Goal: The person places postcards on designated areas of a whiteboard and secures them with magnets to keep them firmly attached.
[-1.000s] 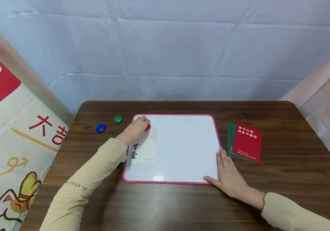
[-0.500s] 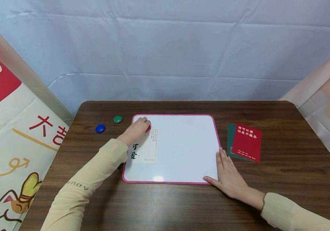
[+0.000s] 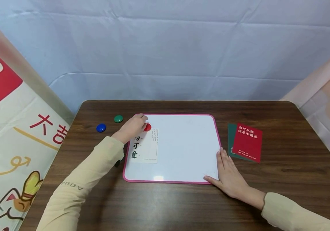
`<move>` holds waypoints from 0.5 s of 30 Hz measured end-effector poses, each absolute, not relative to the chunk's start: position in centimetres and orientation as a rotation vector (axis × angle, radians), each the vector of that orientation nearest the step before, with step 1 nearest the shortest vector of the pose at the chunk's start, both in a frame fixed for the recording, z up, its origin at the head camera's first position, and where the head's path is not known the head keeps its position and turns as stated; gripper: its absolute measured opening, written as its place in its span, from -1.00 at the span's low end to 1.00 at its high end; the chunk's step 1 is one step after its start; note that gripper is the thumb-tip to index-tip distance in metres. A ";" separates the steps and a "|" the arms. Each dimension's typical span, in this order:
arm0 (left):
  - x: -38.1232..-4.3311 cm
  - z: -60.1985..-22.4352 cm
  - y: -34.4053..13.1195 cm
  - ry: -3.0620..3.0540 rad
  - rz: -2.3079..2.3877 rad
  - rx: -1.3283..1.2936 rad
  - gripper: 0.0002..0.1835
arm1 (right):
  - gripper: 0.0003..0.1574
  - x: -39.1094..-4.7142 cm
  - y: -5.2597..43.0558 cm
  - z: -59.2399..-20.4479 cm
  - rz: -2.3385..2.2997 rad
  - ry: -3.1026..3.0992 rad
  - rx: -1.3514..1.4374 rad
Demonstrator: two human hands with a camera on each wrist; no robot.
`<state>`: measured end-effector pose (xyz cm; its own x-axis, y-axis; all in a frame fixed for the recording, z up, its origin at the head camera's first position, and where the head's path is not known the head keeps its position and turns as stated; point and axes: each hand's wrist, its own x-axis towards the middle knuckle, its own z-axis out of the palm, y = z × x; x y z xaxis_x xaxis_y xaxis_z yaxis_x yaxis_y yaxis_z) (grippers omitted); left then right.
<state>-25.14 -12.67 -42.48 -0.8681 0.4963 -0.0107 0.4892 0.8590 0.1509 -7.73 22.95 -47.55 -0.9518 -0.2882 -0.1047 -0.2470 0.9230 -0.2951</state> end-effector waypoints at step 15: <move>-24.6 -42.1 -14.5 2.994 0.318 0.717 -0.61 | 0.32 -7.7 22.8 -47.3 -0.430 2.937 -0.409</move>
